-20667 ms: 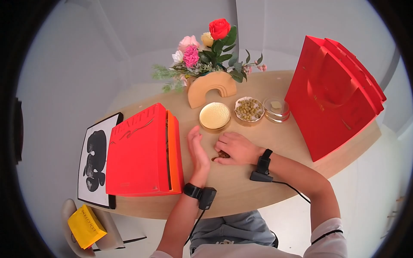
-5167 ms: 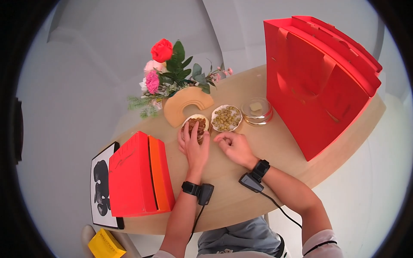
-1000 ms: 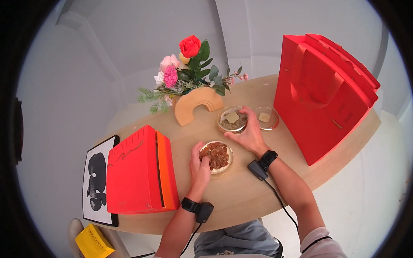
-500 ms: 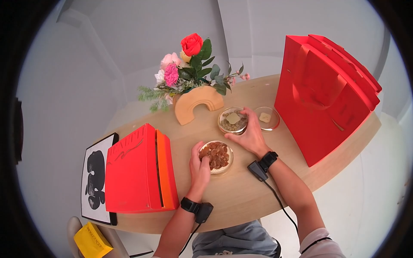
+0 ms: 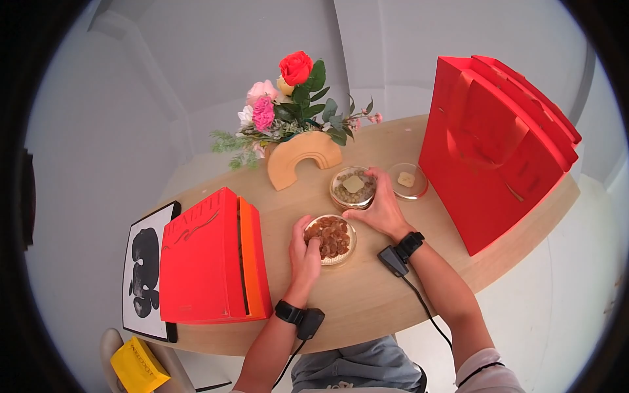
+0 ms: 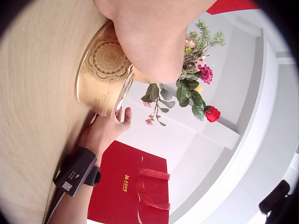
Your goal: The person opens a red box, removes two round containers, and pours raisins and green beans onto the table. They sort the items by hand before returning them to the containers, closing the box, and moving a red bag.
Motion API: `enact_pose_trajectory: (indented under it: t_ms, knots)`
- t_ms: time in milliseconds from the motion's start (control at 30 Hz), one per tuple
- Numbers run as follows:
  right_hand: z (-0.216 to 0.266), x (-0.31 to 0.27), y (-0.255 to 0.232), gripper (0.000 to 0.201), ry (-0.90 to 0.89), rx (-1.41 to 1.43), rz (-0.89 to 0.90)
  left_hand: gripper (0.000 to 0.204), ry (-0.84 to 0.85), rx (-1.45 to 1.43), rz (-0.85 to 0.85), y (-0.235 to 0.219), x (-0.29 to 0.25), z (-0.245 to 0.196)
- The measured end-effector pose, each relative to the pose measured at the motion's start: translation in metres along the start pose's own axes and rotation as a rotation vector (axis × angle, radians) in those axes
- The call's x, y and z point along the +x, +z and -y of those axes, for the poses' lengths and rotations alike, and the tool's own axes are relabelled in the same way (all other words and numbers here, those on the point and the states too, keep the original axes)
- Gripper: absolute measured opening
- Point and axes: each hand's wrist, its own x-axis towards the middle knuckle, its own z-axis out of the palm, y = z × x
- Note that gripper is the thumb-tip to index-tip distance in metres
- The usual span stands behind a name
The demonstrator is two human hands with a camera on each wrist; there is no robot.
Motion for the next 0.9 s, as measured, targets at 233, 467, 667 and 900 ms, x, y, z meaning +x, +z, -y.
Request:
enact_pose_trajectory:
  t_ms: [233,467,667,900]
  knots:
    - [0.004,-0.001,-0.002,0.083,0.08,0.064,-0.015,0.052,-0.031,0.016,0.039,-0.002,0.0,0.0]
    - [-0.001,0.0,-0.002,0.058,-0.008,0.017,-0.003,0.05,-0.028,0.029,0.03,-0.002,0.0,-0.003]
    - [0.0,-0.001,-0.003,0.049,-0.002,0.002,0.083,0.049,-0.017,0.007,0.031,-0.001,0.0,-0.001]
    - [0.01,-0.002,-0.014,0.052,0.008,-0.161,-0.02,0.048,-0.023,-0.005,0.018,-0.001,0.0,-0.006]
